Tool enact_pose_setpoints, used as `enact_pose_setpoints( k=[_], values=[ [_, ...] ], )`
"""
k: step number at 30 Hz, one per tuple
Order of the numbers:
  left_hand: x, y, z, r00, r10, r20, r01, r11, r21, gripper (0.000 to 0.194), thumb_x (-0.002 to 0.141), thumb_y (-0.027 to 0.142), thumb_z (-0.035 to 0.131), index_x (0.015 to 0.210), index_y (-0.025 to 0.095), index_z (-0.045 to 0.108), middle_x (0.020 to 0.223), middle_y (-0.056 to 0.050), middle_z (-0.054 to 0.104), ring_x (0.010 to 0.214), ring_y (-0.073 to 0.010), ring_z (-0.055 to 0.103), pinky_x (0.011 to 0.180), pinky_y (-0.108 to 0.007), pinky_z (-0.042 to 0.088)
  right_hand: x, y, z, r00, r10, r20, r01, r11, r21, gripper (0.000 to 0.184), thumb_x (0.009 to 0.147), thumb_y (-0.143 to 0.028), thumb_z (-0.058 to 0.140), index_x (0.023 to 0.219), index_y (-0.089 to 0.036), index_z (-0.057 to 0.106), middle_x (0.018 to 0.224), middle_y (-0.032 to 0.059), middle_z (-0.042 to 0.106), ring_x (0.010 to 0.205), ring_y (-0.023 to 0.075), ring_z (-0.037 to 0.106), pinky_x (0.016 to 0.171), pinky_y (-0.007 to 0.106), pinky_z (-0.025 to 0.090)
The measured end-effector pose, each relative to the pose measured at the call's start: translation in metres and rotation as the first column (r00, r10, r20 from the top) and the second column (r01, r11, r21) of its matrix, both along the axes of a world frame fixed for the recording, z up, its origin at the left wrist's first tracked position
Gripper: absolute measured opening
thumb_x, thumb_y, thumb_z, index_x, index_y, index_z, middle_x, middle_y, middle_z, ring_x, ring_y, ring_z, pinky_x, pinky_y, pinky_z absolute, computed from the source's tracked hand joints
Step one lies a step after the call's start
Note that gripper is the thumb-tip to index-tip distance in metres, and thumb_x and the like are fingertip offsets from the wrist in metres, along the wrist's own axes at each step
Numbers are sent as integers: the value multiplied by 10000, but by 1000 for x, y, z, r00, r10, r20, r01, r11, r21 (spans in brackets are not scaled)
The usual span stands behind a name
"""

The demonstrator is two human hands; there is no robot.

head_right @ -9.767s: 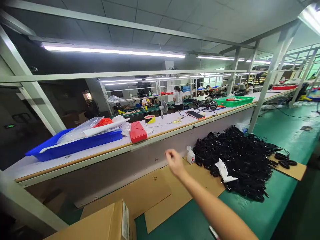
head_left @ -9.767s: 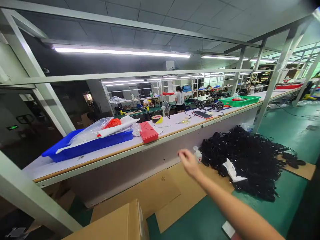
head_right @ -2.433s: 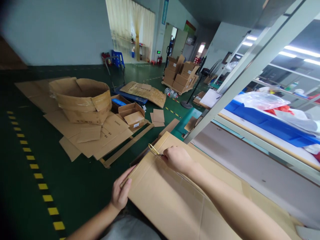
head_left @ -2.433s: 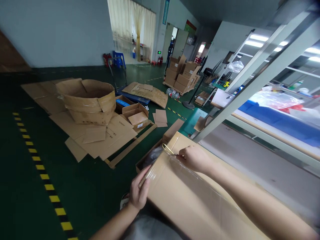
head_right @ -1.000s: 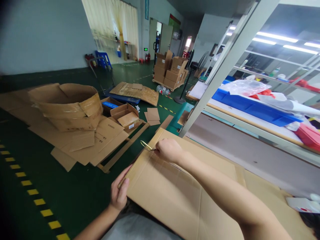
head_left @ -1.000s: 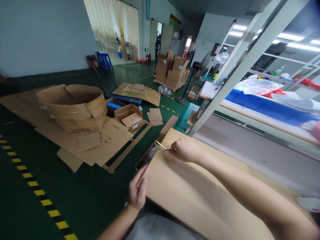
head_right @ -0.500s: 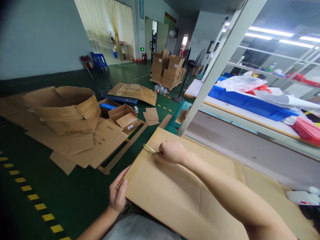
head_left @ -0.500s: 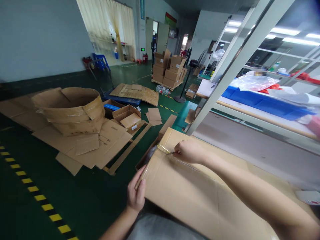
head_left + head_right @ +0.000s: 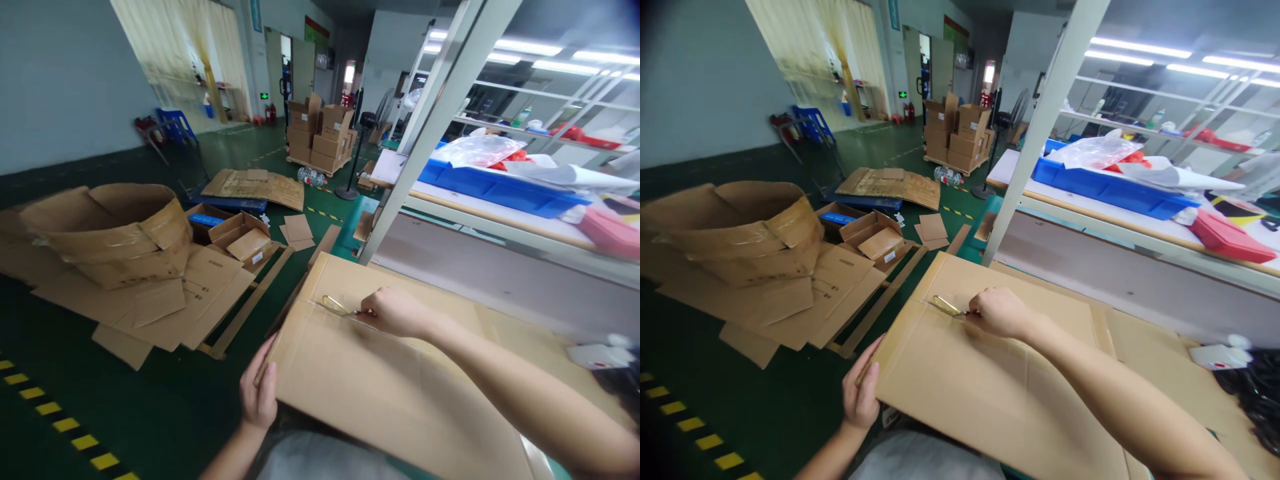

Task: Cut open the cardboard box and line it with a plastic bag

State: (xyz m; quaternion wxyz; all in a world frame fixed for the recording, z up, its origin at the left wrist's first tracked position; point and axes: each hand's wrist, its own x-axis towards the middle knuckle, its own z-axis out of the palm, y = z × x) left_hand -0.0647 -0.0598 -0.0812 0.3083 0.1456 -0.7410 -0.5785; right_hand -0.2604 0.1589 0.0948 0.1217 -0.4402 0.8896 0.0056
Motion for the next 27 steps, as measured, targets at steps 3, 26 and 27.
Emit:
enact_pose_setpoints(
  k=[3, 26, 27],
  values=[
    [-1, -2, -1, 1000, 5, 11, -5, 1000, -10, 451, 933, 423, 472, 1267, 158, 619, 1268, -89, 657, 1163, -287, 605, 965, -349, 512, 1, 14, -2, 1000, -27, 12, 27, 999, -18, 236, 872, -237, 556, 670, -202, 672, 641, 32, 679, 564, 139, 558, 503, 261, 242],
    [-17, -2, -1, 895, 428, 128, -441, 892, 101, 424, 702, 467, 564, 911, 128, 711, 880, -81, 721, 893, -314, 653, 795, -421, 530, -1, 142, -12, 996, -26, 90, 36, 992, -118, 297, 900, -278, 500, 656, -180, 640, 625, 55, 673, 515, 140, 526, 481, 272, 221],
    [-18, -2, -3, 884, 451, 124, -463, 880, 103, 423, 697, 456, 555, 914, 125, 701, 853, -75, 710, 836, -297, 650, 751, -414, 529, -1, 148, -11, 996, -21, 92, 32, 993, -115, 305, 906, -277, 494, 657, -179, 643, 630, 59, 676, 521, 141, 531, 485, 273, 222]
  ],
)
